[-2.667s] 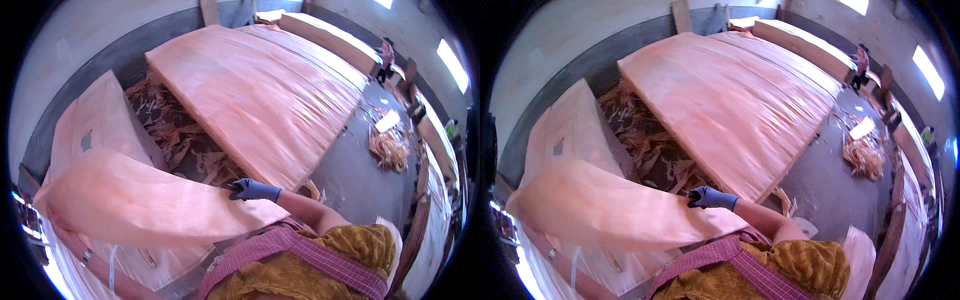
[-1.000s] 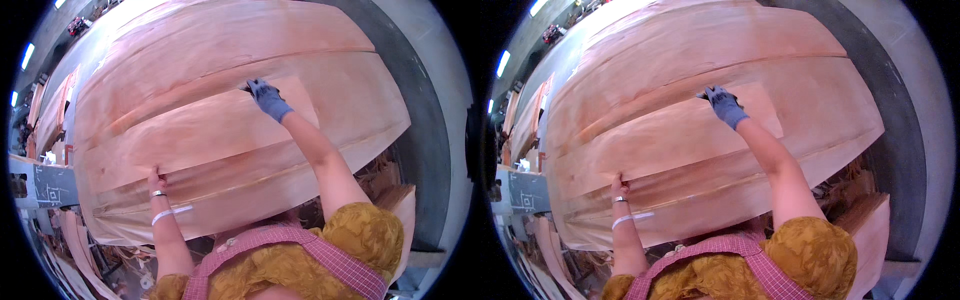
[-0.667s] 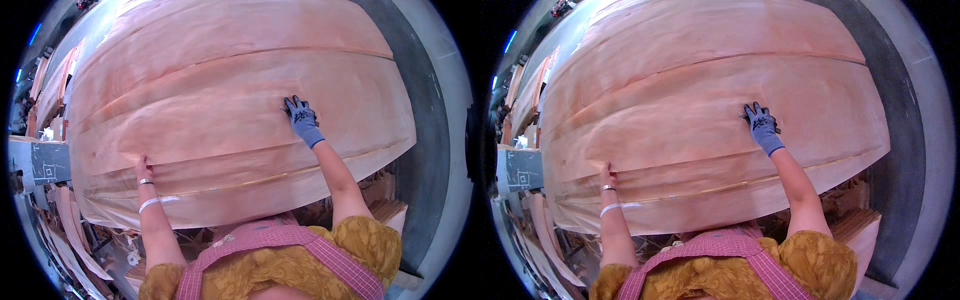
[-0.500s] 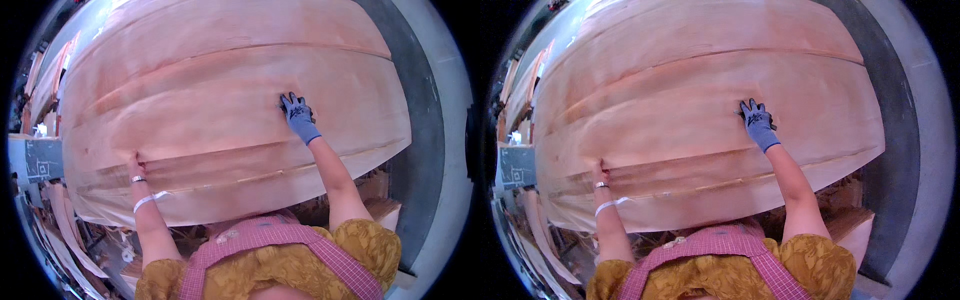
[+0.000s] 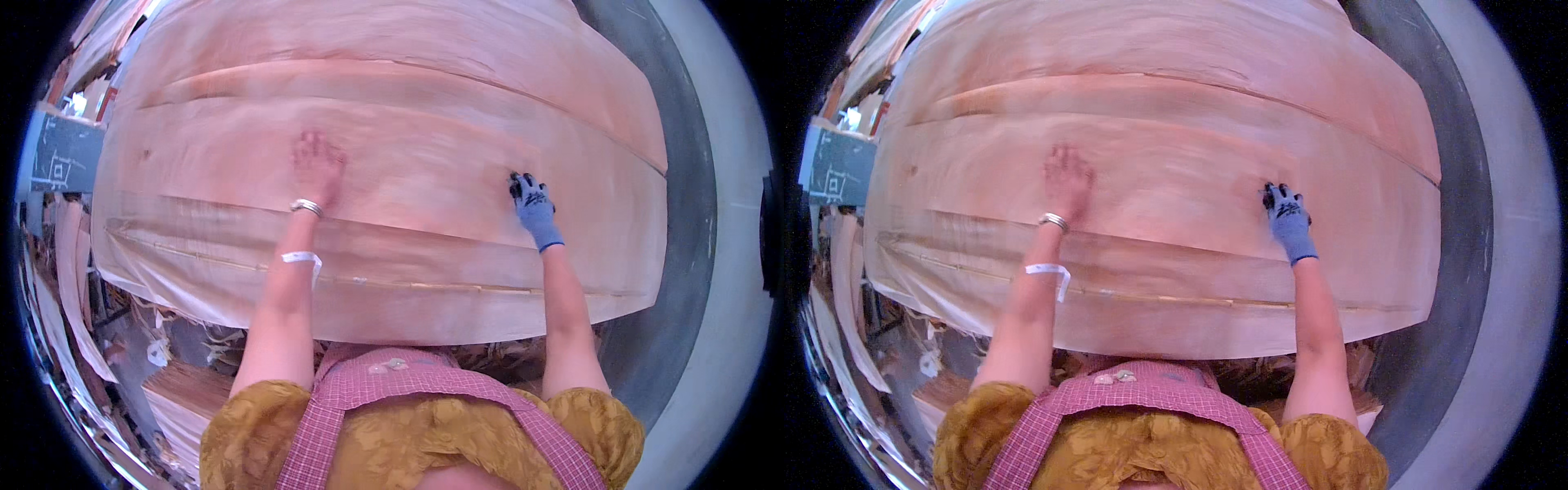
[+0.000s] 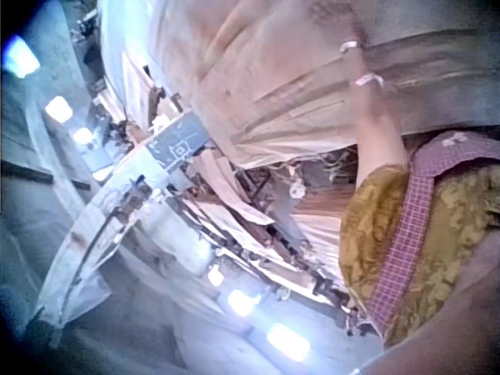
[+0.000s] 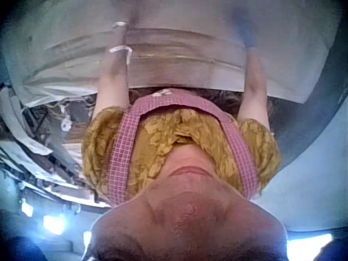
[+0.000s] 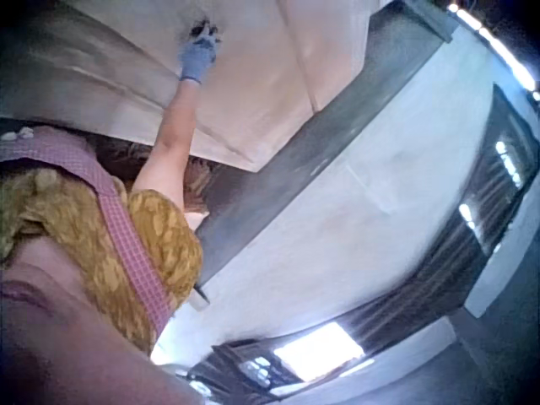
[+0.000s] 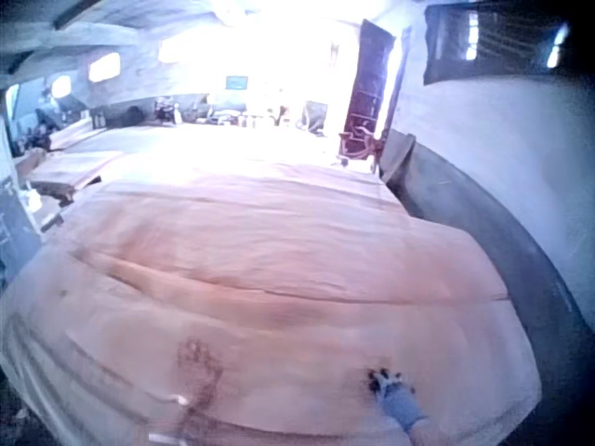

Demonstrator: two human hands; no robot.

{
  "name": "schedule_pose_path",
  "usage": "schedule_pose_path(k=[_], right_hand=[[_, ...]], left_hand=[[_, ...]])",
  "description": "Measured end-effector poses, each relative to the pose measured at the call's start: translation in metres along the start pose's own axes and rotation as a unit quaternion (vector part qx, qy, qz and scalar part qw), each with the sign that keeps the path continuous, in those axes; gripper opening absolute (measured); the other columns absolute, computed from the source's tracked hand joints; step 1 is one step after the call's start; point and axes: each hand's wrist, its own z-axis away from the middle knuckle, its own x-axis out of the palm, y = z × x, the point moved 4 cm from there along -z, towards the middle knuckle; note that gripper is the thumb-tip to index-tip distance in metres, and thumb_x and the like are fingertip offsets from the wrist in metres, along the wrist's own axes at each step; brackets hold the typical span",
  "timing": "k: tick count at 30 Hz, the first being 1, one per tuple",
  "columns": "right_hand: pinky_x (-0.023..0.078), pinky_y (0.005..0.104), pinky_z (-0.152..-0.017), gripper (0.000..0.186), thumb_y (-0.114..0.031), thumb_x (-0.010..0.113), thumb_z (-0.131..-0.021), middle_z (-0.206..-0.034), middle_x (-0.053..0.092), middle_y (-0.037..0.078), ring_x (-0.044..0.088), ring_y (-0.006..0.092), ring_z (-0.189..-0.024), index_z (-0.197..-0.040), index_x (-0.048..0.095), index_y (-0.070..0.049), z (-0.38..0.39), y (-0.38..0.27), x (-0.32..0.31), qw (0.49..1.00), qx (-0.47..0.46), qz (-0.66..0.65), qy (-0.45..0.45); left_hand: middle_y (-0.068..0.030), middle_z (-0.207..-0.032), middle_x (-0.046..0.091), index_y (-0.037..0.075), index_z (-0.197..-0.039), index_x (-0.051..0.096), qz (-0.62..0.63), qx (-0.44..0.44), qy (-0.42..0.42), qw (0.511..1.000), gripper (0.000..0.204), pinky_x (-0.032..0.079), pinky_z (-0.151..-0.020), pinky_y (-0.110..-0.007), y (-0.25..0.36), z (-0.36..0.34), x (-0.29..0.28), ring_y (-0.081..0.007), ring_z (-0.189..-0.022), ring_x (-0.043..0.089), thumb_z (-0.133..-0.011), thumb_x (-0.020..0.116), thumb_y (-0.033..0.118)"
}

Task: The person prepares thin sheets of wood veneer by smoothing them on a table, trimming excess material with a small knife, and applying tape to the edges.

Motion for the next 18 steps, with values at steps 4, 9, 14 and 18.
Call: schedule_pose_path(k=[4, 9, 14, 18], right_hand=[[0.049, 0.0501, -0.083, 0.034, -0.029, 0.051, -0.093, -0.113, 0.060, 0.021, 0.061, 0.0405, -0.098, -0.123, 0.051, -0.012, -0.037, -0.046, -0.033, 0.996, -0.007, -0.048, -0.079], [0.048, 0.0499, -0.077, 0.023, -0.022, 0.048, -0.093, -0.098, 0.060, 0.029, 0.060, 0.0433, -0.090, -0.101, 0.051, -0.001, -0.054, -0.211, -0.053, 0.933, -0.217, -0.283, 0.053], [0.052, 0.0468, -0.070, 0.026, -0.025, 0.047, -0.095, -0.085, 0.067, 0.023, 0.066, 0.0401, -0.078, -0.102, 0.048, -0.001, -0.061, -0.355, -0.062, 0.957, -0.238, -0.160, -0.037], [0.054, 0.0487, -0.070, 0.032, -0.029, 0.039, -0.098, -0.091, 0.067, 0.027, 0.069, 0.0373, -0.085, -0.110, 0.044, 0.000, -0.067, -0.402, -0.074, 0.971, -0.215, -0.054, -0.093]], left_hand=[[-0.0095, -0.153, 0.027, 0.009, -0.145, 0.032, 0.018, -0.077, 0.055, 0.995, 0.066, 0.016, -0.114, -0.051, -0.063, -0.002, -0.006, -0.0265, -0.142, 0.021, -0.092, 0.047, 0.044], [-0.0080, -0.150, 0.033, 0.010, -0.144, 0.035, 0.000, -0.070, -0.049, 0.996, 0.064, 0.026, -0.110, -0.049, -0.051, -0.008, -0.027, -0.0263, -0.138, 0.030, -0.090, 0.052, 0.038], [-0.0074, -0.145, 0.041, 0.008, -0.141, 0.038, 0.060, -0.060, 0.024, 0.996, 0.059, 0.036, -0.103, -0.046, -0.052, -0.009, -0.029, -0.0277, -0.129, 0.041, -0.087, 0.056, 0.026], [-0.0067, -0.145, 0.042, 0.010, -0.143, 0.037, 0.105, -0.070, 0.025, 0.992, 0.061, 0.034, -0.105, -0.044, -0.058, -0.011, -0.034, -0.0246, -0.130, 0.040, -0.085, 0.056, 0.021]])
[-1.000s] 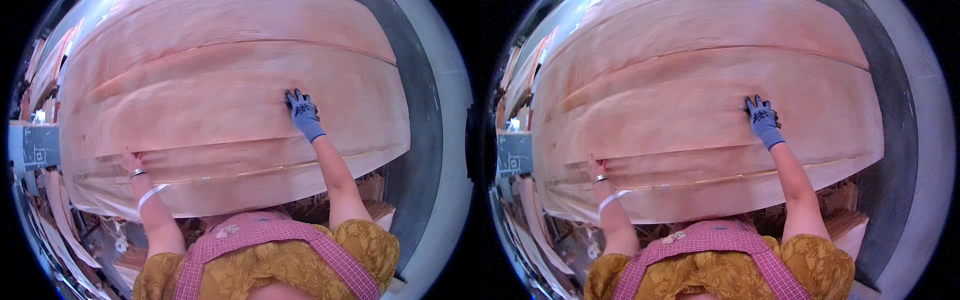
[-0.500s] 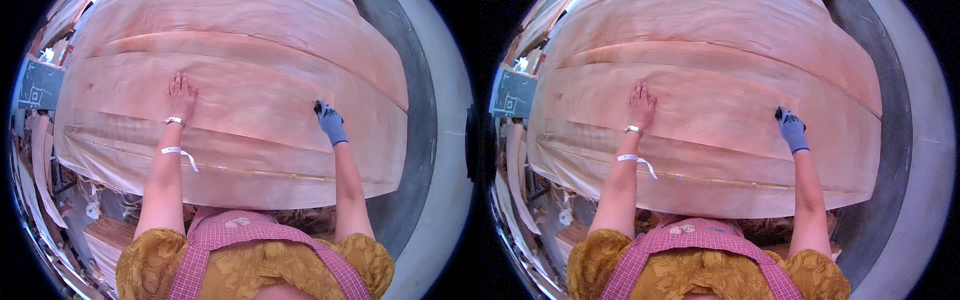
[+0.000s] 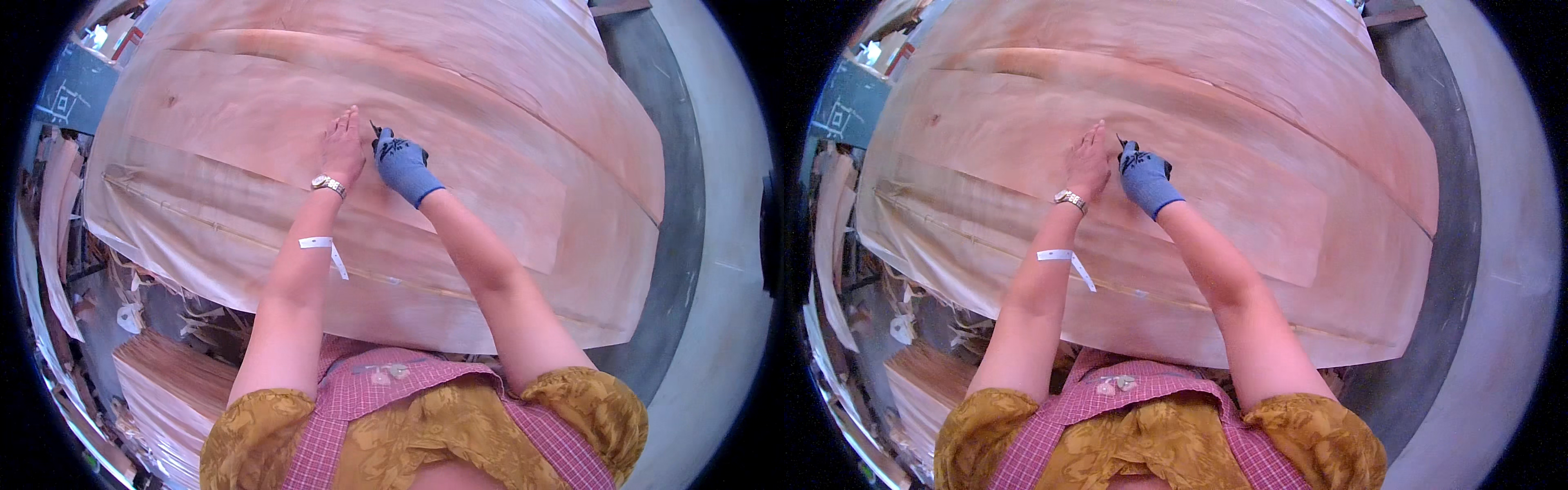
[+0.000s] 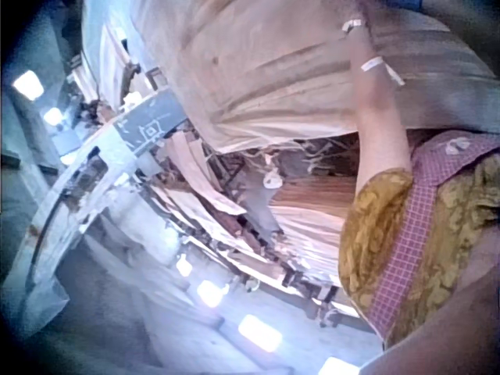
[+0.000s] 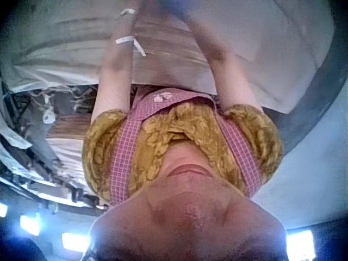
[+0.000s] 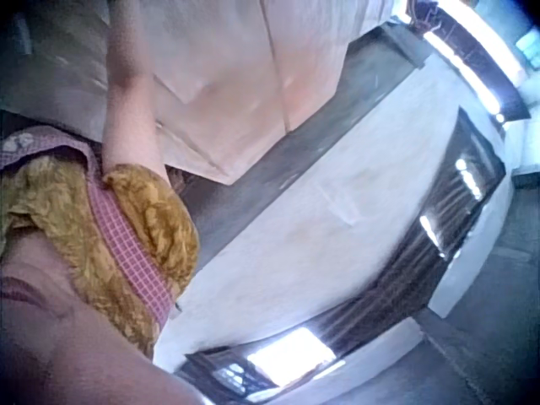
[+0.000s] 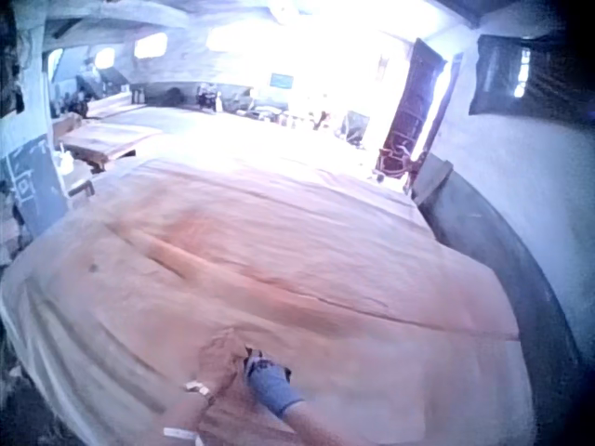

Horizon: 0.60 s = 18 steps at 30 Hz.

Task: The person prepares thin sheets of wood veneer by smoothing them on a table, trimming excess material with a small knife, and applying tape to the edges.

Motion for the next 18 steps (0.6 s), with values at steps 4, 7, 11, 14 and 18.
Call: schedule_pose_path(k=[4, 7, 11, 14, 18], right_hand=[[0.053, 0.0506, -0.071, 0.032, -0.027, 0.039, -0.097, -0.093, 0.067, 0.026, 0.068, 0.0381, -0.085, -0.111, 0.045, 0.002, 0.000, -0.012, -0.004, 1.000, 0.009, -0.017, 0.013], [0.053, 0.0520, -0.068, 0.033, -0.026, 0.039, -0.096, -0.089, 0.068, 0.025, 0.068, 0.0383, -0.080, -0.114, 0.043, 0.001, 0.010, 0.015, 0.030, 0.996, -0.005, -0.064, 0.059], [0.053, 0.0525, -0.062, 0.033, -0.026, 0.038, -0.096, -0.081, 0.068, 0.024, 0.068, 0.0386, -0.071, -0.116, 0.042, 0.001, 0.074, 0.015, 0.052, 0.999, -0.039, 0.006, 0.026], [0.053, 0.0517, -0.056, 0.034, -0.024, 0.038, -0.096, -0.076, 0.067, 0.023, 0.067, 0.0385, -0.064, -0.118, 0.042, 0.002, 0.115, 0.031, 0.063, 0.998, 0.020, -0.028, -0.050], [0.053, 0.0502, -0.052, 0.031, -0.021, 0.042, -0.094, -0.077, 0.067, 0.022, 0.068, 0.0359, -0.063, -0.115, 0.044, 0.001, 0.134, 0.044, 0.068, 0.997, -0.006, 0.068, -0.029]], left_hand=[[-0.0080, -0.146, 0.040, 0.014, -0.141, 0.040, -0.004, -0.009, -0.035, 0.999, 0.056, 0.033, -0.106, -0.045, -0.004, 0.004, -0.001, -0.0276, -0.130, 0.041, -0.087, 0.050, 0.016], [-0.0106, -0.146, 0.040, 0.014, -0.139, 0.044, -0.005, 0.018, -0.041, 0.999, 0.052, 0.032, -0.107, -0.048, 0.008, 0.000, 0.005, -0.0312, -0.130, 0.041, -0.087, 0.049, 0.016], [-0.0099, -0.147, 0.039, 0.013, -0.139, 0.044, -0.016, -0.009, -0.016, 1.000, 0.051, 0.030, -0.110, -0.042, -0.013, 0.000, 0.024, -0.0265, -0.133, 0.038, -0.088, 0.045, 0.012], [-0.0135, -0.145, 0.039, 0.011, -0.137, 0.045, -0.048, -0.012, -0.073, 0.996, 0.050, 0.031, -0.110, -0.042, -0.010, -0.006, 0.023, -0.0287, -0.132, 0.040, -0.087, 0.049, 0.013], [-0.0211, -0.142, 0.041, 0.005, -0.132, 0.047, 0.093, -0.001, -0.088, 0.992, 0.047, 0.033, -0.108, -0.044, 0.055, 0.003, -0.013, -0.0365, -0.126, 0.044, -0.085, 0.047, 0.007]])
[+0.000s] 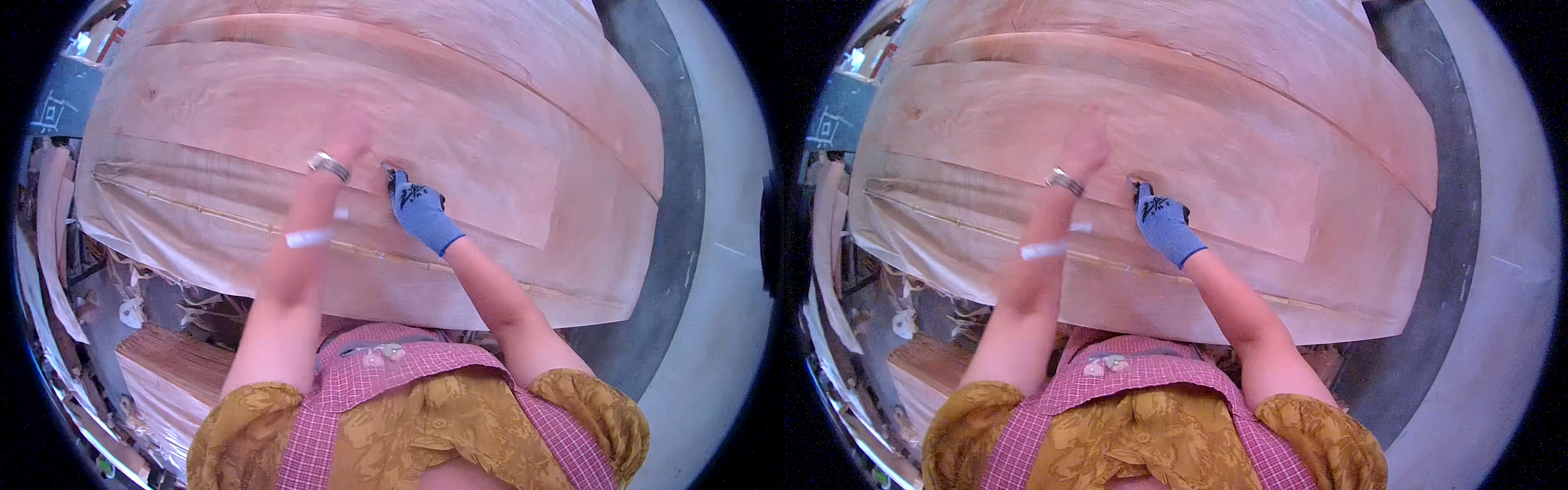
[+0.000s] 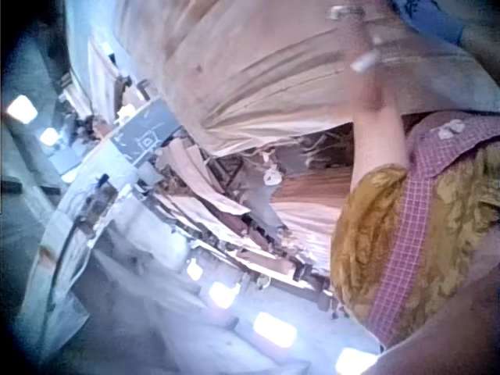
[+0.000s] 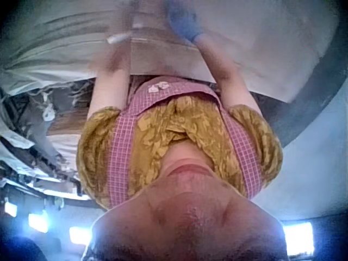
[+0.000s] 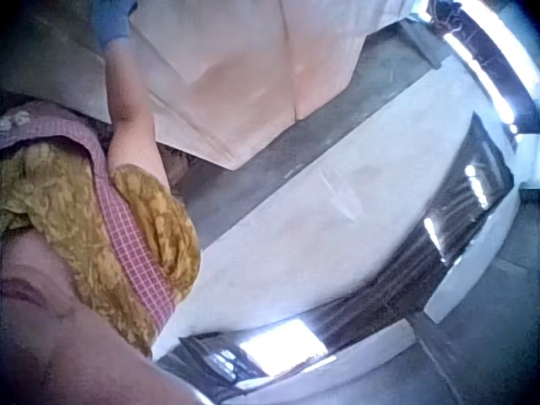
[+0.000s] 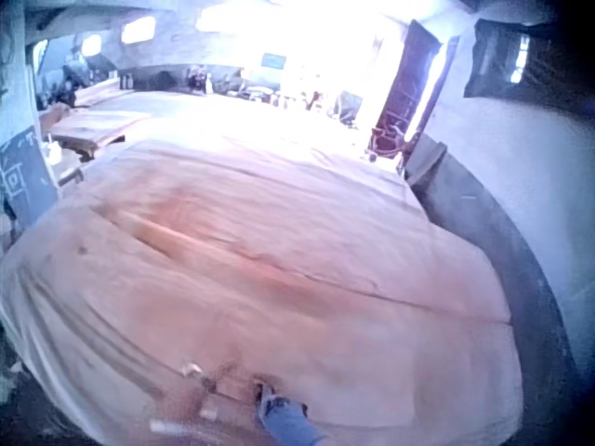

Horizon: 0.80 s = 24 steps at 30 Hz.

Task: The person prepares thin sheets of wood veneer by smoothing them on a table, trimming excess material with a small knife, and applying tape to the edges.

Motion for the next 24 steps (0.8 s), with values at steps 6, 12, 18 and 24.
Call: schedule_pose_path(k=[6, 12, 18, 24], right_hand=[[0.051, 0.0489, -0.048, 0.025, -0.018, 0.043, -0.092, -0.076, 0.068, 0.019, 0.068, 0.0315, -0.060, -0.111, 0.046, -0.001, 0.026, 0.023, 0.002, 0.986, -0.127, -0.047, 0.095], [0.047, 0.0415, -0.042, 0.021, -0.017, 0.046, -0.090, -0.068, 0.066, 0.013, 0.066, 0.0263, -0.055, -0.105, 0.050, -0.003, 0.079, 0.119, 0.028, 0.986, -0.158, -0.016, 0.044], [0.045, 0.0451, -0.044, 0.016, -0.018, 0.044, -0.092, -0.064, 0.064, 0.013, 0.065, 0.0291, -0.055, -0.101, 0.049, -0.006, 0.132, 0.218, 0.049, 0.984, -0.174, -0.009, 0.031], [0.048, 0.0450, -0.050, 0.017, -0.022, 0.048, -0.091, -0.069, 0.065, 0.013, 0.065, 0.0322, -0.059, -0.101, 0.057, -0.012, 0.183, 0.332, 0.078, 0.982, -0.176, -0.053, 0.039]], left_hand=[[-0.0145, -0.147, 0.038, 0.005, -0.135, 0.046, -0.074, -0.026, -0.040, 0.996, 0.062, 0.036, -0.106, -0.042, 0.037, 0.049, 0.082, -0.0339, -0.132, 0.039, -0.079, 0.067, 0.022], [-0.0130, -0.149, 0.034, 0.007, -0.140, 0.040, -0.177, -0.024, 0.002, 0.984, 0.095, 0.032, -0.109, -0.045, 0.059, 0.058, 0.080, -0.0317, -0.136, 0.032, -0.066, 0.077, 0.054], [-0.0189, -0.149, 0.032, 0.002, -0.140, 0.037, -0.199, 0.008, -0.030, 0.979, 0.101, 0.029, -0.111, -0.041, 0.048, 0.053, 0.088, -0.0313, -0.138, 0.030, -0.065, 0.077, 0.056], [-0.0198, -0.149, 0.031, 0.002, -0.142, 0.034, -0.205, 0.020, -0.034, 0.978, 0.102, 0.029, -0.111, -0.041, 0.054, 0.055, 0.084, -0.0299, -0.139, 0.029, -0.066, 0.078, 0.053]])
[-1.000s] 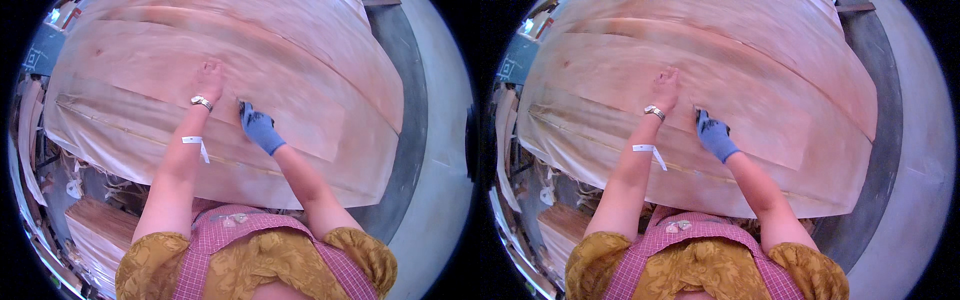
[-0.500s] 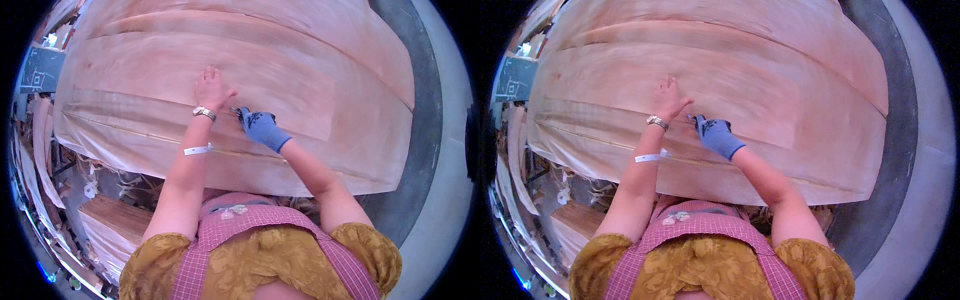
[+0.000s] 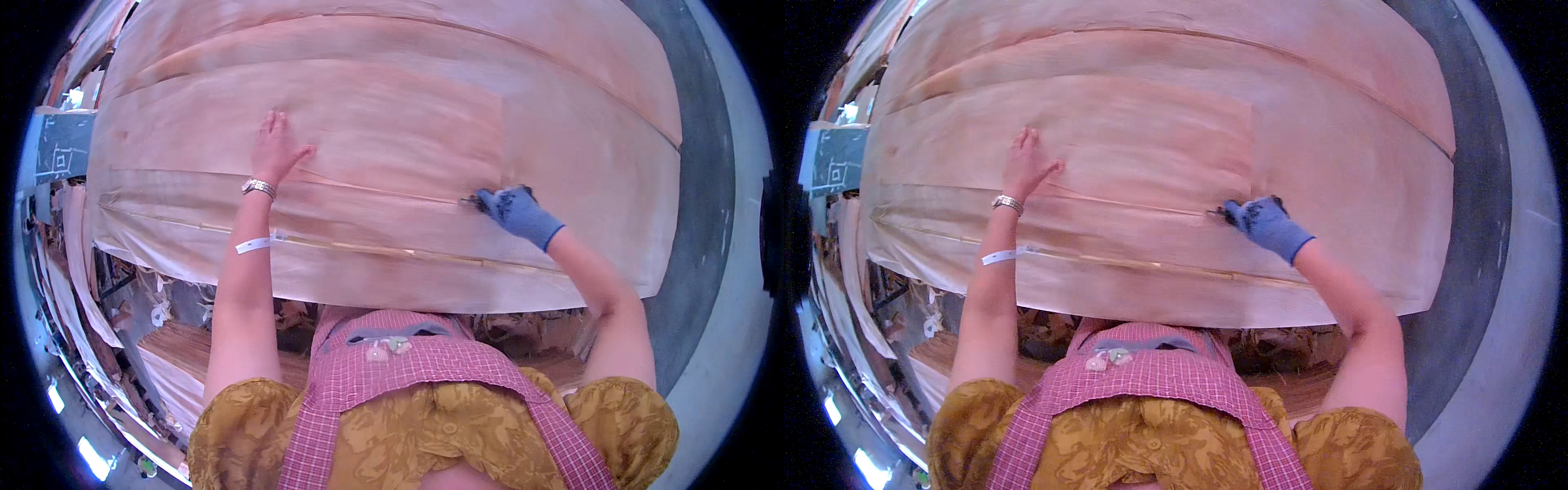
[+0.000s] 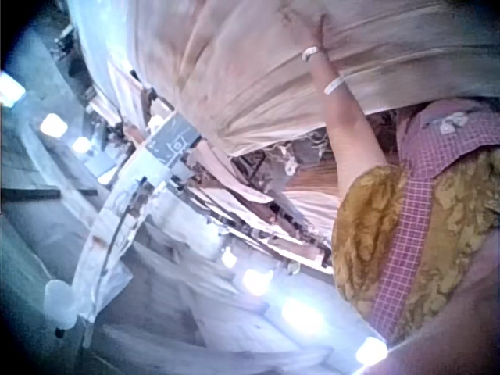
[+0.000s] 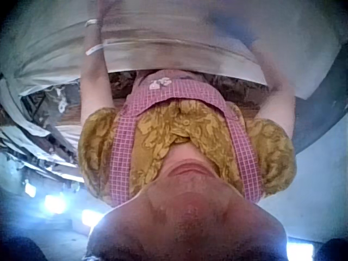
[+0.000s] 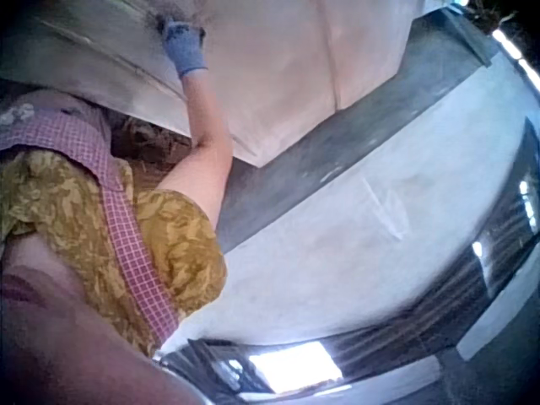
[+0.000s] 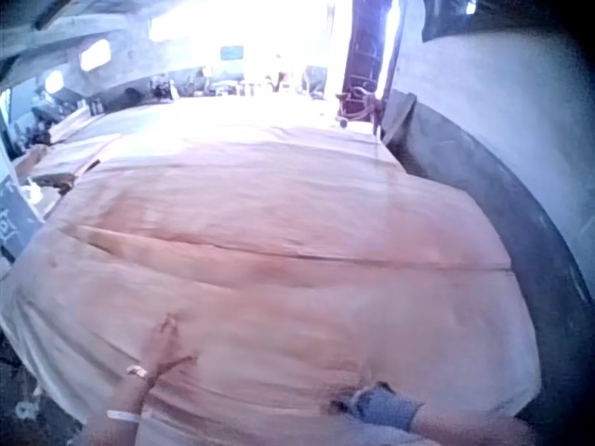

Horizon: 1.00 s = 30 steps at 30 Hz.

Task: The person prepares thin sheets of wood veneer by smoothing them on a table, trimming excess material with a small knife, and applying tape to the edges.

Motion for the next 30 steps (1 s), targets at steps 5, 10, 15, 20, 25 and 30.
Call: schedule_pose_path(k=[5, 10, 15, 20, 25, 30], right_hand=[[0.050, 0.0443, -0.061, 0.021, -0.026, 0.048, -0.093, -0.078, 0.065, 0.011, 0.065, 0.0281, -0.072, -0.110, 0.059, -0.020, 0.074, 0.074, 0.008, 0.994, 0.007, 0.106, -0.006], [0.050, 0.0440, -0.065, 0.025, -0.025, 0.049, -0.092, -0.092, 0.065, 0.010, 0.064, 0.0288, -0.080, -0.114, 0.061, -0.024, 0.088, 0.121, -0.021, 0.965, 0.073, 0.230, -0.107], [0.051, 0.0449, -0.071, 0.024, -0.025, 0.046, -0.097, -0.099, 0.064, 0.017, 0.063, 0.0353, -0.085, -0.107, 0.060, -0.008, -0.142, -0.011, -0.100, 0.983, -0.034, -0.077, 0.162], [0.052, 0.0444, -0.066, 0.017, -0.023, 0.049, -0.095, -0.087, 0.065, 0.017, 0.065, 0.0346, -0.080, -0.103, 0.053, -0.008, -0.373, -0.130, -0.117, 0.981, -0.124, 0.032, 0.147], [0.053, 0.0449, -0.066, 0.019, -0.025, 0.050, -0.093, -0.088, 0.066, 0.017, 0.067, 0.0343, -0.081, -0.106, 0.052, -0.011, -0.466, -0.160, -0.105, 0.986, -0.125, 0.106, 0.028], [0.053, 0.0456, -0.065, 0.021, -0.026, 0.054, -0.088, -0.086, 0.068, 0.015, 0.068, 0.0345, -0.080, -0.104, 0.058, -0.012, -0.481, -0.175, -0.105, 0.976, -0.193, 0.068, 0.076]], left_hand=[[-0.0185, -0.149, 0.032, 0.005, -0.143, 0.034, -0.006, -0.016, 0.009, 1.000, 0.099, 0.028, -0.111, -0.044, 0.001, 0.003, -0.001, -0.0306, -0.139, 0.029, -0.068, 0.076, 0.053], [-0.0179, -0.148, 0.033, 0.003, -0.140, 0.038, -0.021, -0.038, 0.012, 0.999, 0.094, 0.030, -0.111, -0.043, 0.014, 0.004, -0.017, -0.0321, -0.136, 0.033, -0.069, 0.074, 0.055], [-0.0142, -0.150, 0.032, 0.007, -0.142, 0.037, -0.035, -0.066, 0.002, 0.997, 0.100, 0.018, -0.113, -0.054, 0.009, 0.012, -0.022, -0.0298, -0.138, 0.029, -0.066, 0.072, 0.062], [-0.0138, -0.149, 0.033, 0.008, -0.140, 0.039, 0.017, -0.045, 0.026, 0.998, 0.094, 0.016, -0.113, -0.055, 0.010, 0.016, -0.026, -0.0300, -0.139, 0.026, -0.068, 0.071, 0.060], [-0.0150, -0.149, 0.032, 0.008, -0.141, 0.037, 0.130, -0.017, -0.041, 0.990, 0.092, 0.020, -0.112, -0.053, 0.001, -0.009, -0.051, -0.0308, -0.138, 0.027, -0.069, 0.074, 0.050], [-0.0177, -0.131, 0.049, 0.009, -0.143, 0.033, 0.032, -0.036, 0.281, 0.959, 0.098, 0.036, -0.100, -0.049, -0.083, -0.051, -0.010, -0.0345, -0.122, 0.046, -0.064, 0.082, 0.042]])
